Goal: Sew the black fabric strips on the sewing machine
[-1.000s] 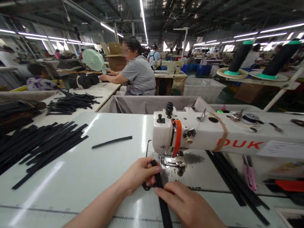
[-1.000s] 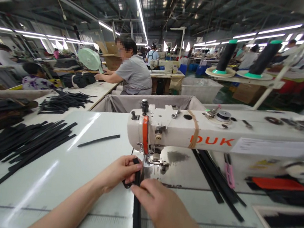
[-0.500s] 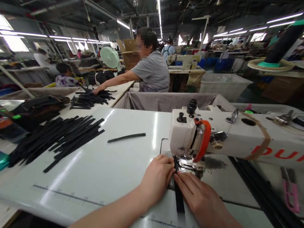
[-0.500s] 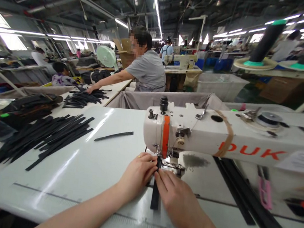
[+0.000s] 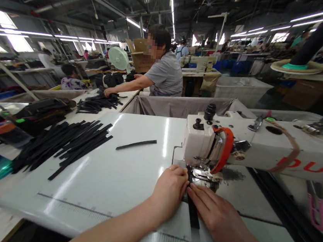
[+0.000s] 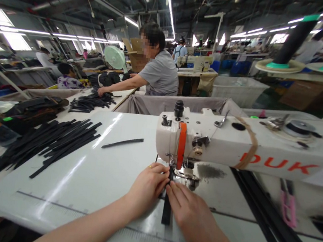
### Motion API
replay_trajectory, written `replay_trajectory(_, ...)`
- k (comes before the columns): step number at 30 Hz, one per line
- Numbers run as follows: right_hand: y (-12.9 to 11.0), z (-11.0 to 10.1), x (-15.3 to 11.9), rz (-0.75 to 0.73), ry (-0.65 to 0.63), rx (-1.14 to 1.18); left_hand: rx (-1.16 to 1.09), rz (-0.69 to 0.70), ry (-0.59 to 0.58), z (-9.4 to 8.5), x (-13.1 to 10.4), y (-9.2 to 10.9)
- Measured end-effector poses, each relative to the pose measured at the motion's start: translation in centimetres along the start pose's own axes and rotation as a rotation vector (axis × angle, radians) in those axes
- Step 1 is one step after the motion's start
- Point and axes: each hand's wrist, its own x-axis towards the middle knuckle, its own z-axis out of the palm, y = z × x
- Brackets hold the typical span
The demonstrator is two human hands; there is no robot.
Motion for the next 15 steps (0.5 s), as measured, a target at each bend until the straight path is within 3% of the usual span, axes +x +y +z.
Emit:
replay_trajectory(11, 0.07, -0.01, 0.57, 0.057, 0.009, 0.055, 0.021, -0.024, -0.045, 0.23, 0.24, 0.17)
replay_trajectory(15, 0.37, -0.03, 0.83, 0.140, -0.013, 0.114, -0.006, -0.067, -0.038, 0.16, 0.34, 0.18)
